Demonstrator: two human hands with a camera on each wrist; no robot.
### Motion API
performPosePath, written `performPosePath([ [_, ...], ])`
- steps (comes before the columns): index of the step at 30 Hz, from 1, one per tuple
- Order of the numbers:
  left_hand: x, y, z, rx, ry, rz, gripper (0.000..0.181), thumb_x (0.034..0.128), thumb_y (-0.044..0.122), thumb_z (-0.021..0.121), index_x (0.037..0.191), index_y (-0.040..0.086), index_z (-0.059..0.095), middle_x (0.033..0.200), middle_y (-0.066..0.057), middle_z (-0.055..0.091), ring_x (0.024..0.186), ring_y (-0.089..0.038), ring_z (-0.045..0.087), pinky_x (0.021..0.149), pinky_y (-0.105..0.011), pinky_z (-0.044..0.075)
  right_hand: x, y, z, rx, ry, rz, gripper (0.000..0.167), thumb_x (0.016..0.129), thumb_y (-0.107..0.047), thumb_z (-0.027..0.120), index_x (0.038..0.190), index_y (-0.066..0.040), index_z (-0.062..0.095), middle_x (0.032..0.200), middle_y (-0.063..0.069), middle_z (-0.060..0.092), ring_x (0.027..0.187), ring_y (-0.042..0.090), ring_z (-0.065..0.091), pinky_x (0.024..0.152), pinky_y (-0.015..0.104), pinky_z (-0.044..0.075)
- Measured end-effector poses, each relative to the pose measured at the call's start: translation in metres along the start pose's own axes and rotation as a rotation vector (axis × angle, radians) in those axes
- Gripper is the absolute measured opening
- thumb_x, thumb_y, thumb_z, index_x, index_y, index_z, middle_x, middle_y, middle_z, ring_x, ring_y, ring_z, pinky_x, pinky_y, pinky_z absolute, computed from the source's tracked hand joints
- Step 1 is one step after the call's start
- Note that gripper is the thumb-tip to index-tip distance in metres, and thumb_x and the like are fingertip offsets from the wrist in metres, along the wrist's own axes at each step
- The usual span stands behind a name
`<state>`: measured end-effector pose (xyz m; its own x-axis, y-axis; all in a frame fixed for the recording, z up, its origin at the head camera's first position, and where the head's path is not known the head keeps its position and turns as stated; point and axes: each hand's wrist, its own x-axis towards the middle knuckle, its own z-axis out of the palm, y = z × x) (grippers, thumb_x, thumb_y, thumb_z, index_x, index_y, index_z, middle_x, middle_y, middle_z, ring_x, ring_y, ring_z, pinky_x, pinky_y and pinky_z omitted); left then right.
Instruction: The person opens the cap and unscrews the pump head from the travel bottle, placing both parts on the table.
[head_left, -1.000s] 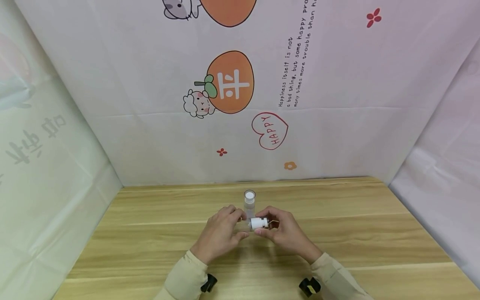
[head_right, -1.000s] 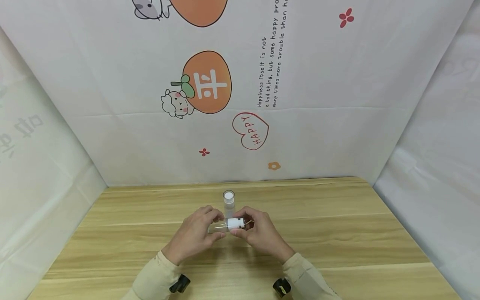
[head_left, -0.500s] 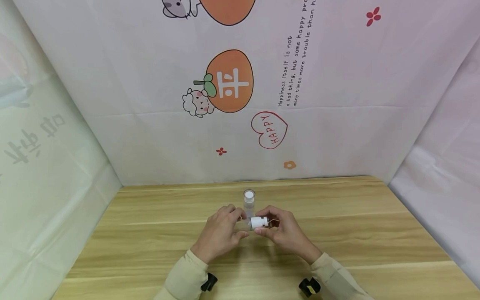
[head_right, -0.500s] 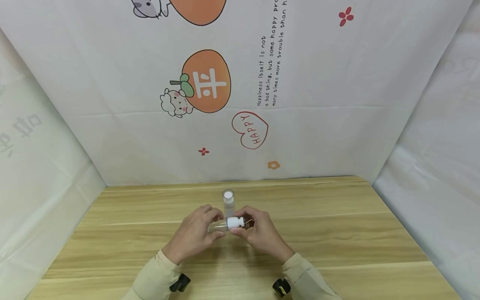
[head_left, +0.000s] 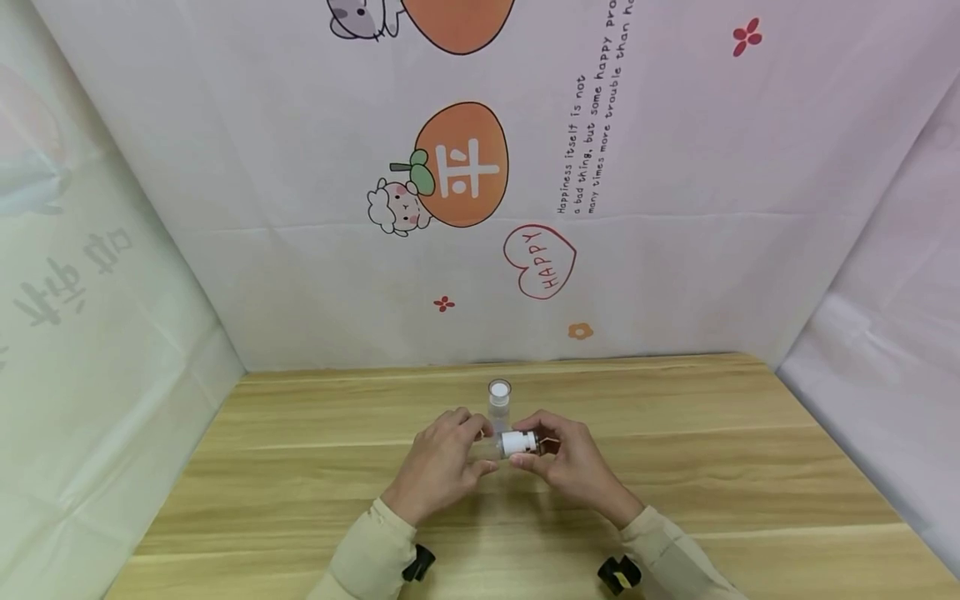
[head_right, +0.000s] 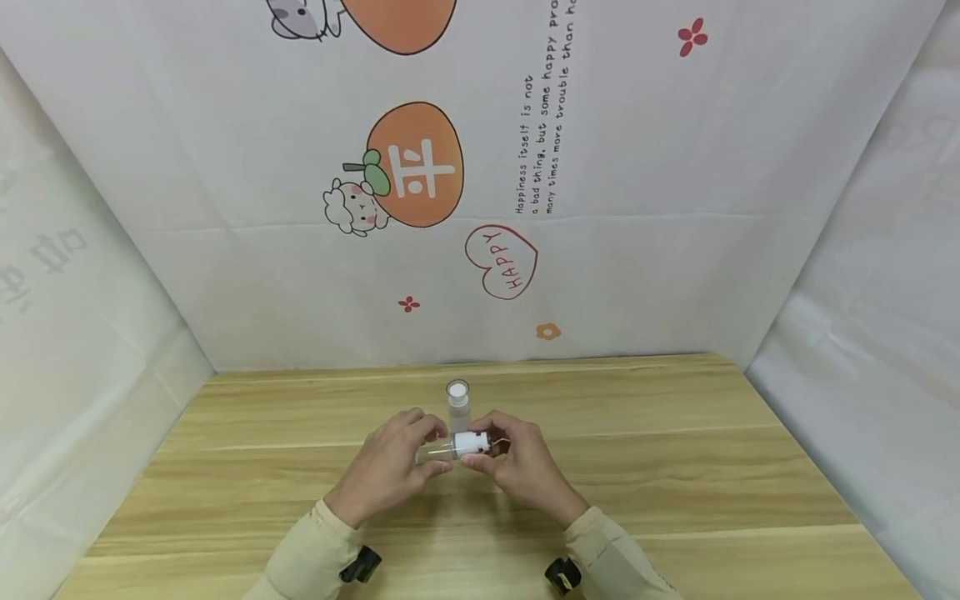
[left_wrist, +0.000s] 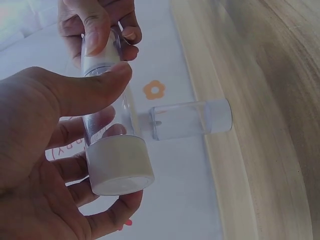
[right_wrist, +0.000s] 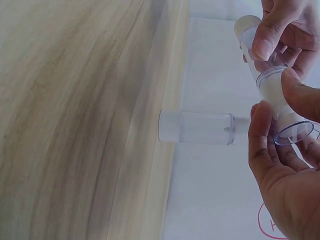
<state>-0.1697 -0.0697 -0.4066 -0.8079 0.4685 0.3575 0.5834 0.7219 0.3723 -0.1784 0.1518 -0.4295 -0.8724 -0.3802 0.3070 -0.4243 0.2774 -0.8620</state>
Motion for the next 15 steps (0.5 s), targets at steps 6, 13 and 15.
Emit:
performPosePath([
  [6,0.0003,-0.0011,-0.0002,0.0,0.0,0.006,0.035,0.0808,0.025,0.087,0.106,0.009,0.07,0.093,-0.003,0.063,0.083,-0.015,0.057,0.066,-0.028,0.048,0.0003,0.0001,-0.0003,0.01,0.009,0.008,0.028,0.085,-0.008,0.082,0.11,-0.006,0.07,0.103,0.007,0.071,0.086,0.019,0.068,0.077,0.036,0.06],
  [13,0.0006,-0.001,-0.0013,0.0,0.015,0.022,0.036,0.081,0.024,0.087,0.109,0.008,0.071,0.095,-0.001,0.064,0.082,-0.014,0.055,0.066,-0.028,0.048,0.0003,-0.0008,-0.0018,0.006,0.031,0.004,0.029,0.085,-0.01,0.083,0.111,-0.007,0.072,0.102,0.006,0.072,0.086,0.018,0.069,0.081,0.032,0.059],
  [15,0.0009,-0.0006,-0.0019,0.001,0.018,0.027,0.036,0.0811,0.025,0.087,0.11,0.009,0.071,0.096,-0.001,0.064,0.083,-0.014,0.056,0.067,-0.029,0.048,0.0,-0.0013,-0.0018,0.013,0.04,-0.013,0.029,0.084,-0.01,0.084,0.11,-0.007,0.072,0.102,0.006,0.073,0.085,0.018,0.069,0.08,0.032,0.059],
])
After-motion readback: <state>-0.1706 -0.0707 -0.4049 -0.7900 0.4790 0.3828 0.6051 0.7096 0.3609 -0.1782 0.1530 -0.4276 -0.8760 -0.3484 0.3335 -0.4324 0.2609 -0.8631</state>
